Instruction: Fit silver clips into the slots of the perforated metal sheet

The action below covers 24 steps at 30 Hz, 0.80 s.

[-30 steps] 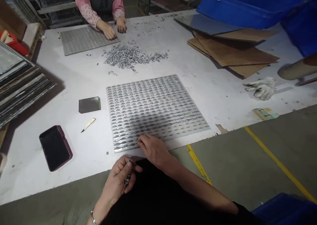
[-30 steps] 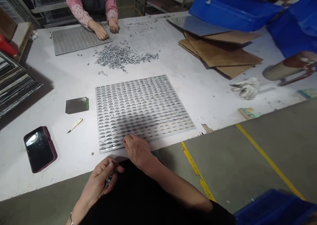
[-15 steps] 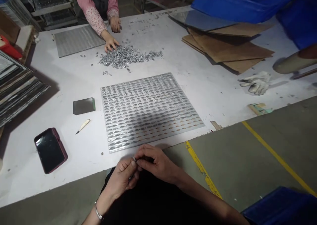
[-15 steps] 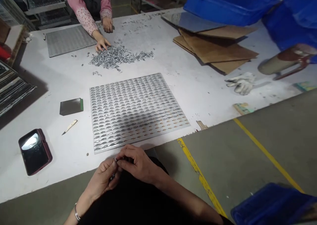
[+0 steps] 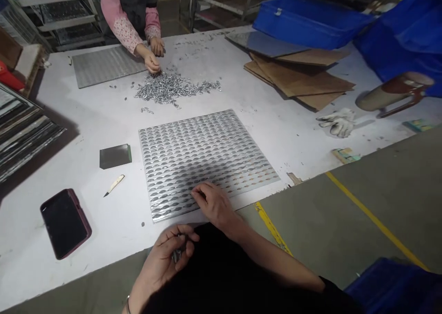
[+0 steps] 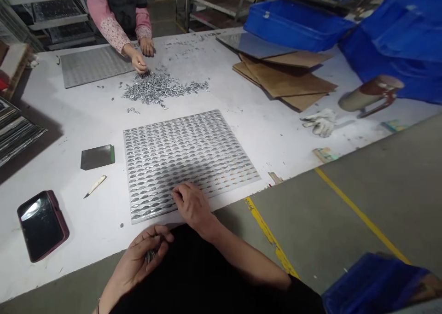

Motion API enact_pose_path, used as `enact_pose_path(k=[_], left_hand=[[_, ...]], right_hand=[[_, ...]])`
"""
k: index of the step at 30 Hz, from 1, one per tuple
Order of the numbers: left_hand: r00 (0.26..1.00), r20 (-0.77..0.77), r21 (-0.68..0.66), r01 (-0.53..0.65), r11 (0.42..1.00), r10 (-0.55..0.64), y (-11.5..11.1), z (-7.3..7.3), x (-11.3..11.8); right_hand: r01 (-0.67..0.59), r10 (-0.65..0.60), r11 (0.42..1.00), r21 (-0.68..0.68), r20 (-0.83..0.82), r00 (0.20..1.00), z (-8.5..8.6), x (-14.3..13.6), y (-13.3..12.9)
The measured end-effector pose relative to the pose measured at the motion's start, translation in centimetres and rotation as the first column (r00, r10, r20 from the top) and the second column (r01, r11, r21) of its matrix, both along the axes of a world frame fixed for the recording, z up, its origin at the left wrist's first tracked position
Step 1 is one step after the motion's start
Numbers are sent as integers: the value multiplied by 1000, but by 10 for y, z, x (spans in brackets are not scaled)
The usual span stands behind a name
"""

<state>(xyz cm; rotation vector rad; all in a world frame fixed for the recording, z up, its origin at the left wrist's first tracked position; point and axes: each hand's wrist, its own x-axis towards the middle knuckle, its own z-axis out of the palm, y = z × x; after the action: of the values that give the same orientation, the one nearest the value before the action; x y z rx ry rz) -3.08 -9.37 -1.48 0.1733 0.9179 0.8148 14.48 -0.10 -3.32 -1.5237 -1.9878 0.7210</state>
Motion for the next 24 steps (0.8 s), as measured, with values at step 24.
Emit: enact_pose_path(k=[24], left_hand=[[998, 10, 122, -68, 990, 68, 2, -6, 21]], right_hand=[[-302, 259, 953, -17, -472, 843, 25, 16, -54]])
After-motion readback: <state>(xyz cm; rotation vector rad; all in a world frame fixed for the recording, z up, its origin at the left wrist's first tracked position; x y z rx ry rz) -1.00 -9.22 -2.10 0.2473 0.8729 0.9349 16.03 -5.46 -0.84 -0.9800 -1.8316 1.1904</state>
